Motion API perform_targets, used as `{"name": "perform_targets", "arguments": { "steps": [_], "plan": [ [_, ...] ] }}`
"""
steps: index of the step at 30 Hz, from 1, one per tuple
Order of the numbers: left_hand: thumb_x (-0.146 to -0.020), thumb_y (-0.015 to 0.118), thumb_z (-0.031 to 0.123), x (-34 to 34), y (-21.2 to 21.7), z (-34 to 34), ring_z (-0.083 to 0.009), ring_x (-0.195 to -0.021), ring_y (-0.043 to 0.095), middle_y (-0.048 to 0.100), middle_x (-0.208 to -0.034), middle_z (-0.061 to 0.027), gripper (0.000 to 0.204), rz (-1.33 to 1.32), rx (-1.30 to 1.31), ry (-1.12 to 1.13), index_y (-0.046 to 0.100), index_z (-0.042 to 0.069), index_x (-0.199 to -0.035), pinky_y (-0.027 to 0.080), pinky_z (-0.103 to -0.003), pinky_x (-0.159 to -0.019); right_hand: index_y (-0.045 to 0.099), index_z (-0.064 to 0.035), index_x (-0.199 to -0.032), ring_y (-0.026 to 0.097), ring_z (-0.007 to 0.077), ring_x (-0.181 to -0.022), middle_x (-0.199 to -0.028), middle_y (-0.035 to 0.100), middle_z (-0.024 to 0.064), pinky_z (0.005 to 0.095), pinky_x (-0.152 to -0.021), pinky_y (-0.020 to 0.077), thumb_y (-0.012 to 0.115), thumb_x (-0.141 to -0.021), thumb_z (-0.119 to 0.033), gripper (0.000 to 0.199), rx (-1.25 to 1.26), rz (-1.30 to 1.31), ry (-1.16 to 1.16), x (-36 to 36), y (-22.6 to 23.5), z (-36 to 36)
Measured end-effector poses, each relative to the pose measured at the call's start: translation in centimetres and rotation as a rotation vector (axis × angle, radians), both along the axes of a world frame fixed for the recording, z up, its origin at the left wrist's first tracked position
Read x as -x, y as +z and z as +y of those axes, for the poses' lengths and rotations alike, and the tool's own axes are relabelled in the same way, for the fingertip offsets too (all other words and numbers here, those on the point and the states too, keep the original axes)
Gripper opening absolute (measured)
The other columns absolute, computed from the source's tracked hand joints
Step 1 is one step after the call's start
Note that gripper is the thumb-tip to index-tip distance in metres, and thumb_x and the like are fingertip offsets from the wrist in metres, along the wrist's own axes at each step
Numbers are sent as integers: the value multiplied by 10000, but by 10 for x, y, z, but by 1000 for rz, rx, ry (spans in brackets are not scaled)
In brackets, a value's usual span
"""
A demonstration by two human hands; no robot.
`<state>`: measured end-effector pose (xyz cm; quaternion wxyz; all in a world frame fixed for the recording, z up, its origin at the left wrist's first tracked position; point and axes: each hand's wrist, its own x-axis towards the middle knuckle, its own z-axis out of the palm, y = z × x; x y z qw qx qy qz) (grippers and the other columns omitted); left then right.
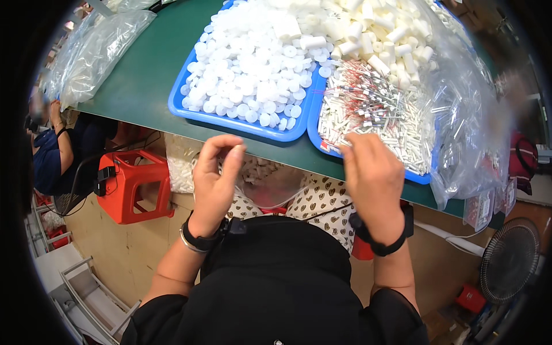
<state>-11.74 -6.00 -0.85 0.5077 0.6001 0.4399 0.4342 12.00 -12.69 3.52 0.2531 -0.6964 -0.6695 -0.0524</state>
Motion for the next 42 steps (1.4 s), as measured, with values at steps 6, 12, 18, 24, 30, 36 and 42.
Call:
{"name": "perform_targets", "arguments": {
  "steps": [6,12,18,24,30,36,42],
  "plan": [
    [-837,697,84,-42,9,45,-269,-924,542,647,-964,-73,164,432,-661,-113,680,44,-996,413,-376,-856,645,-43,-867,613,292,-759,-827,602,87,404,-646,483,715,-807,-79,99,76,-106,26,-23,-3,5],
    [-800,728,138,-65,14,63,-252,-881,547,647,-879,-42,140,755,-688,-195,731,94,-933,389,-379,-771,643,-42,-860,620,292,-736,-827,604,85,399,-643,486,717,-802,-73,99,119,-72,18,-30,-4,6],
    [-772,750,144,-74,1,66,-262,-834,550,635,-851,-62,140,658,-717,-108,724,78,-893,400,-391,-753,643,-31,-886,620,291,-703,-837,626,82,381,-627,487,711,-813,-57,104,53,-23,60,-32,-3,5],
    [-817,762,102,-63,15,60,-196,-899,620,668,-938,-57,154,99,-359,-191,675,47,-933,484,-345,-773,660,-33,-933,572,255,-608,-783,667,83,346,-556,446,745,-801,-48,158,-34,184,-30,-26,1,-4],
    [-918,698,128,-42,22,23,-126,-888,629,654,-1080,-107,225,-621,741,-480,605,28,-1096,519,-232,-775,687,-52,-835,509,207,-590,-730,666,41,322,-550,393,806,-730,-70,160,-58,245,118,-5,17,-11],
    [-980,603,169,-35,-4,4,-111,-888,628,648,-1091,-99,375,-926,1000,-500,532,-28,-1291,535,-228,-777,690,-83,-811,494,206,-633,-703,633,12,345,-622,350,812,-706,-84,160,-47,161,274,6,17,-9],
    [-994,584,191,-33,-7,2,-111,-895,628,644,-1100,-102,375,-940,1003,-462,533,-39,-1286,539,-226,-789,686,-81,-850,487,220,-662,-712,588,19,352,-630,348,781,-711,-37,174,-31,97,271,7,16,-10]
  ]
}}
